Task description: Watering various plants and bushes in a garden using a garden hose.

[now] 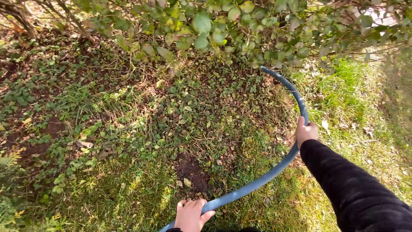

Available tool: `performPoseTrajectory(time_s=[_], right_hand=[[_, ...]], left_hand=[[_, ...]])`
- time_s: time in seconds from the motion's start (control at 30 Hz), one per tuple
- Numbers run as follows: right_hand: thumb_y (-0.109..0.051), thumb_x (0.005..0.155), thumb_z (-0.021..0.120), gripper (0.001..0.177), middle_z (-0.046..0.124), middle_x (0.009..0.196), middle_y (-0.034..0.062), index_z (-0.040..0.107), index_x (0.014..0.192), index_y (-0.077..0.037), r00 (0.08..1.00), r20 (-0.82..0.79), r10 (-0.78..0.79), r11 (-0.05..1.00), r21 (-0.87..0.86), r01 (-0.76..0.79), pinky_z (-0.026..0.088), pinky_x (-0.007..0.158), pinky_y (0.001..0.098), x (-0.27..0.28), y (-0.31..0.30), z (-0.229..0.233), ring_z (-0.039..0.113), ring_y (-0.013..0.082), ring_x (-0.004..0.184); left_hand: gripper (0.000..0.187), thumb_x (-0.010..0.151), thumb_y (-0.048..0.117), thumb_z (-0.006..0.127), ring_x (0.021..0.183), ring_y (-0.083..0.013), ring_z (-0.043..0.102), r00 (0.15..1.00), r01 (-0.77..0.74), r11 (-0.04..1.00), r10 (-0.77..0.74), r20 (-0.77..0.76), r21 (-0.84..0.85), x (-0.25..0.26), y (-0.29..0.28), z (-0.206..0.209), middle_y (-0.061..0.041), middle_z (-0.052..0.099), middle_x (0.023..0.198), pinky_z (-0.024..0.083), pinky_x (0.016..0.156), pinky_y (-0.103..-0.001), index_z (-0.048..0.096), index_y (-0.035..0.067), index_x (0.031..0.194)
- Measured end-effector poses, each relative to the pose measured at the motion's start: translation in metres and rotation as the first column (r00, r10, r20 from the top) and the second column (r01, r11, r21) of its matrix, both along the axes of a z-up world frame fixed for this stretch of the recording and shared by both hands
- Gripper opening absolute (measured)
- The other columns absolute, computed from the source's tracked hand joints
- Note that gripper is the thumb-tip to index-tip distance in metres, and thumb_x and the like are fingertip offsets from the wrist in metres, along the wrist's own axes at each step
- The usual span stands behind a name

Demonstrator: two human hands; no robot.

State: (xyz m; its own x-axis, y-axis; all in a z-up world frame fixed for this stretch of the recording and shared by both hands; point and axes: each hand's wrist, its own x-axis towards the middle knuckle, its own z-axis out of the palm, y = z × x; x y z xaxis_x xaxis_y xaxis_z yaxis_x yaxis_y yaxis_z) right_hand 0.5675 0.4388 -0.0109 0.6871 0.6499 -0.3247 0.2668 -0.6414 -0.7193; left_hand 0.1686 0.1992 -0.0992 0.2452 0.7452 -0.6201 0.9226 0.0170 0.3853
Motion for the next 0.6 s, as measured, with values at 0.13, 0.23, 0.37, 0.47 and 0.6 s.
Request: performPoseTrajectory(time_s=[0.13,0.23,0.37,0.47,0.6], right_hand=[[-0.049,0.109,0.043,0.049,0.055,0.087,0.0094,0.051,0.129,-0.004,0.999,-0.030,-0.014,0.995,-0.102,0.011,0.050,0.063,0.0440,0.014,-0.020,-0.002,0.054,0.0240,0.070],[-0.042,0.105,0.046,0.039,0.052,0.086,0.0055,0.055,0.123,-0.008,0.984,-0.092,-0.156,0.986,-0.071,0.150,0.048,0.059,0.0396,0.020,-0.023,-0.006,0.050,0.0196,0.066],[-0.042,0.106,0.046,0.036,0.052,0.084,0.0035,0.057,0.119,-0.011,0.978,-0.122,-0.170,0.985,-0.035,0.167,0.047,0.060,0.0374,0.023,-0.022,-0.008,0.050,0.0174,0.066],[-0.040,0.107,0.048,0.035,0.053,0.085,0.0039,0.057,0.122,-0.010,0.980,-0.117,-0.158,0.987,-0.047,0.154,0.048,0.060,0.0378,0.021,-0.021,-0.008,0.050,0.0179,0.066],[-0.042,0.105,0.047,0.039,0.049,0.086,0.0042,0.052,0.126,-0.009,0.974,-0.123,-0.188,0.981,-0.063,0.182,0.044,0.061,0.0381,-0.002,-0.027,0.006,0.047,0.0177,0.067]], left_hand=[[0.039,0.105,0.064,0.046,0.114,-0.0171,0.056,0.997,0.063,0.987,-0.069,-0.037,-0.150,0.013,0.005,0.030,0.009,0.062,0.106,0.019,0.117,-0.044,0.056,0.029,0.121],[0.038,0.106,0.065,0.048,0.099,-0.0192,0.058,0.997,0.082,0.996,-0.082,-0.007,0.017,0.016,-0.001,0.014,0.008,0.061,0.090,0.027,0.112,-0.044,0.057,0.028,0.109],[0.034,0.106,0.063,0.050,0.099,-0.0151,0.060,0.997,0.071,0.996,-0.072,-0.025,-0.049,0.018,0.001,0.025,0.011,0.062,0.087,0.021,0.119,-0.044,0.058,0.030,0.102],[0.034,0.104,0.064,0.053,0.100,-0.0130,0.061,0.999,0.050,0.998,-0.051,-0.016,-0.044,0.020,0.000,0.026,0.013,0.063,0.088,0.016,0.124,-0.045,0.061,0.031,0.102],[0.047,0.104,0.071,0.046,0.109,-0.0161,0.057,0.994,0.061,0.992,-0.070,-0.088,-0.106,0.011,0.003,0.027,0.008,0.062,0.099,0.016,0.121,-0.046,0.058,0.026,0.112]])
